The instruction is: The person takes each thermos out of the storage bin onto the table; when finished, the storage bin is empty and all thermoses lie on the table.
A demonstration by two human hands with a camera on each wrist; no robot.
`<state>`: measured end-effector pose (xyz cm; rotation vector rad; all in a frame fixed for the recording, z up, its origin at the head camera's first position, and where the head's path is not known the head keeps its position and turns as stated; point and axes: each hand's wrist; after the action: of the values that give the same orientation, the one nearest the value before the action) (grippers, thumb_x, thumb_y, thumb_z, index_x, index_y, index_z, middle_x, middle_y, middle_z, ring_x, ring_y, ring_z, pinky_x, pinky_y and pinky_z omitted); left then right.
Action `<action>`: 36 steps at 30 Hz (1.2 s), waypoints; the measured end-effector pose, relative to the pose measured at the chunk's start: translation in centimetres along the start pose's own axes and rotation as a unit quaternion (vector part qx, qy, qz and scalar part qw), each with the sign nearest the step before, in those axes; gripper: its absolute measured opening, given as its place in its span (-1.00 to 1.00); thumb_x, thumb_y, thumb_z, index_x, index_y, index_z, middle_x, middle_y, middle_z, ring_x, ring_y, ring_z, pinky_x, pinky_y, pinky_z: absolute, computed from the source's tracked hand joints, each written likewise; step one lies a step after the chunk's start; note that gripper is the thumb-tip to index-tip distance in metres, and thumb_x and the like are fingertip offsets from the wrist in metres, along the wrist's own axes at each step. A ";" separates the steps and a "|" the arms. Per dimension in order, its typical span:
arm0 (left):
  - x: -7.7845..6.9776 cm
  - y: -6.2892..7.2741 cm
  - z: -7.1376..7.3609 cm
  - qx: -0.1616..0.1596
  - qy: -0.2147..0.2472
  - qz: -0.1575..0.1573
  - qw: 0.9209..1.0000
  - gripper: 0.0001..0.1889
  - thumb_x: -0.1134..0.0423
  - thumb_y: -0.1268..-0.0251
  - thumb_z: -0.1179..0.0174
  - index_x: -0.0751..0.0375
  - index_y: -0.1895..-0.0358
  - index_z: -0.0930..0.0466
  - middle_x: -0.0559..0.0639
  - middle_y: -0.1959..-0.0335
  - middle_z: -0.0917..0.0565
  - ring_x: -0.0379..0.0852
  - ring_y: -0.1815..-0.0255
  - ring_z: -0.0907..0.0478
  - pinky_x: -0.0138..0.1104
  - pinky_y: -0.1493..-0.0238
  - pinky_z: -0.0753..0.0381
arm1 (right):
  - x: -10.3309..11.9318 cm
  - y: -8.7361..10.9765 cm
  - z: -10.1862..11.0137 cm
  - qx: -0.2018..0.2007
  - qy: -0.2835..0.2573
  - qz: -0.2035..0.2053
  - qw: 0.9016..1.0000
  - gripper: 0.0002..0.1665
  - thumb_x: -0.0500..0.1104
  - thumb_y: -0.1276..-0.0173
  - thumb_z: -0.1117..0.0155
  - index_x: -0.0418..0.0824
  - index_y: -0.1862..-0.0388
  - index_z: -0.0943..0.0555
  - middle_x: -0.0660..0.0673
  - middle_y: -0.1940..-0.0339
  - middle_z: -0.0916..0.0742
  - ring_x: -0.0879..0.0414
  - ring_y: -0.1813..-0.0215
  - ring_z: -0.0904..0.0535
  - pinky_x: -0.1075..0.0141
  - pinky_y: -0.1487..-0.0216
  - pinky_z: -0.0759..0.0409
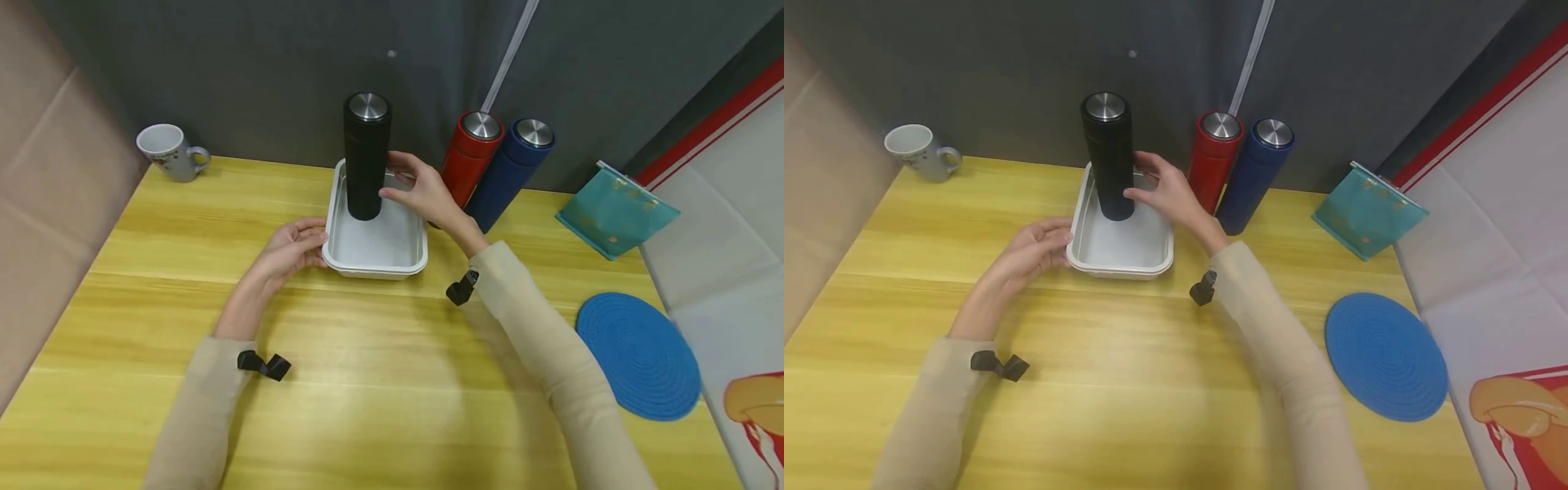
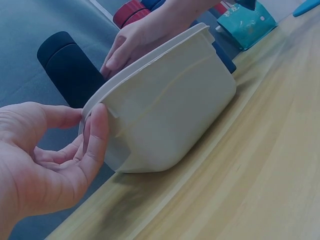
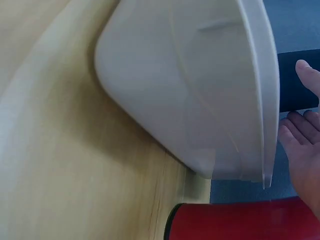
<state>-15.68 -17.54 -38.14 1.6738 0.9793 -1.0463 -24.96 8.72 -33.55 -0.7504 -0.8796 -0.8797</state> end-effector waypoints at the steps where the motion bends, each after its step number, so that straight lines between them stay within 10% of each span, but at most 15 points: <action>1: 0.0 0.0 0.0 0.001 0.000 -0.002 1.000 -0.52 0.39 -0.45 -0.05 0.44 -0.35 -0.19 0.30 0.00 -0.50 -0.11 0.40 -0.57 -0.37 0.34 -0.66 | -0.2 -0.3 -0.1 -0.003 0.002 -0.001 1.000 -0.19 -0.24 -0.19 -0.46 -0.32 -0.38 -0.32 -0.18 -0.30 -0.51 0.06 -0.27 -0.45 0.37 -0.27 -0.40; 17: -0.2 0.1 0.0 -0.001 0.008 -0.005 1.000 -0.53 0.41 -0.45 -0.03 0.45 -0.34 -0.16 0.30 0.00 -0.50 -0.12 0.40 -0.57 -0.38 0.35 -0.66 | 0.2 -3.1 -1.8 -0.004 0.036 -0.082 0.996 0.01 -0.01 -0.17 -0.48 -0.25 -0.47 -0.17 -0.16 -0.39 -0.42 0.10 -0.33 -0.39 0.42 -0.26 -0.40; 36: -0.2 0.2 -0.1 0.000 0.010 -0.005 1.000 -0.53 0.42 -0.45 -0.02 0.46 -0.35 -0.18 0.31 0.00 -0.50 -0.12 0.41 -0.57 -0.38 0.37 -0.66 | 0.0 -3.2 -2.1 -0.027 0.026 -0.062 0.997 -0.07 -0.04 -0.15 -0.51 -0.25 -0.42 -0.27 -0.14 -0.31 -0.51 0.12 -0.26 -0.45 0.42 -0.23 -0.43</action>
<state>-15.59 -17.52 -37.84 1.6840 1.0020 -1.0373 -27.07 5.54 -33.92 -0.7223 -0.8667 -1.0317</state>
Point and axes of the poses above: each hand's wrist, its own y-axis away from the middle knuckle, its own z-axis out of the back of the hand, x = y × z
